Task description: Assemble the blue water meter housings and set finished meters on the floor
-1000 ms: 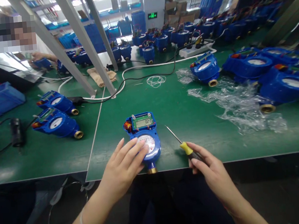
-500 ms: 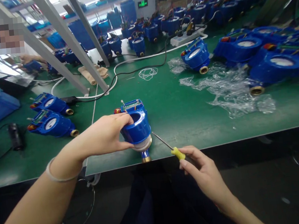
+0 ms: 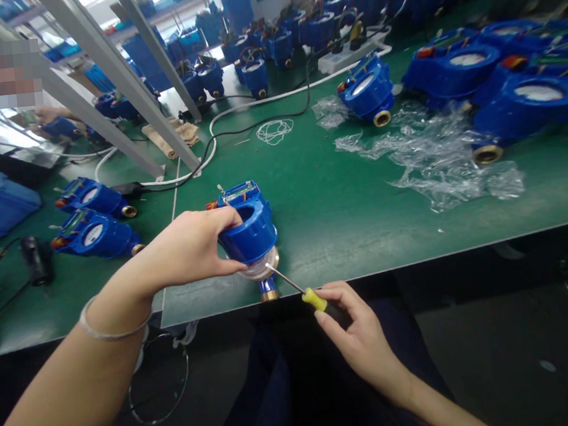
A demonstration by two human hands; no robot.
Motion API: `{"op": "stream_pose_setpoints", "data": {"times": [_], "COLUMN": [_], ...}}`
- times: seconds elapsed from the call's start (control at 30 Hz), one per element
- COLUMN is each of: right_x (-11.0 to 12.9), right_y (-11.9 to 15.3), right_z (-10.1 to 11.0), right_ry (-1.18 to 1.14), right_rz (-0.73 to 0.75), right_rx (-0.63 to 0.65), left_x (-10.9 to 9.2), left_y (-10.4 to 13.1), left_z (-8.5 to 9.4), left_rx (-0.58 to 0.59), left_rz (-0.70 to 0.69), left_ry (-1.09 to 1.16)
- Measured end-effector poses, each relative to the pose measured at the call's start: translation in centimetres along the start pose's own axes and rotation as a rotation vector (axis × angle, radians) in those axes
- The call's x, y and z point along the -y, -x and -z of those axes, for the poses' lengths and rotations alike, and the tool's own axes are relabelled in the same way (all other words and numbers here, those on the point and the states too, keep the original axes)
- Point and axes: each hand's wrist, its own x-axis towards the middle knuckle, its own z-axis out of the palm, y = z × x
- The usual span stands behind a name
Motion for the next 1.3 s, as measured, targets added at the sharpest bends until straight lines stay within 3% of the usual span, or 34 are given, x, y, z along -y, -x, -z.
{"op": "stream_pose_setpoints", "data": {"times": [0.17, 0.33, 0.4, 0.5, 0.6, 0.87, 1.13, 1.3], "right_x": [0.0, 1.8, 2.0, 1.2, 0.5, 1.3, 2.2, 2.7], "right_y": [0.2, 0.2, 0.2, 0.3, 0.5, -0.6, -0.8, -0.6], "right_z": [-1.0, 0.3, 0.9, 1.0, 0.8, 0.9, -0.9, -0.8], "right_ry": [-0.026, 0.069, 0.122, 0.180, 0.213, 0.409, 0.588, 0.586], "right_rz": [0.063, 0.402, 0.409, 0.285, 0.256, 0.431, 0.561, 0.649], "right_rx": [-0.104, -0.361, -0.311, -0.155, -0.097, -0.135, -0.122, -0.212], "left_x": [-0.3, -0.5, -0.5, -0.5, -0.5, -1.0, -1.4, -1.9], "left_y": [0.2, 0.3, 0.2, 0.0, -0.2, -0.6, -0.9, -0.9], "left_z": [-0.3, -0.5, -0.5, -0.2, 0.4, 1.3, 0.9, 0.7], "left_rx": [-0.020, -0.038, -0.041, -0.033, 0.020, 0.080, 0.045, 0.014], "left_rz": [0.030, 0.017, 0.014, 0.009, 0.010, 0.018, 0.047, 0.090], "left_ry": [-0.010, -0.025, -0.034, -0.043, -0.013, -0.067, -0.150, -0.191]}}
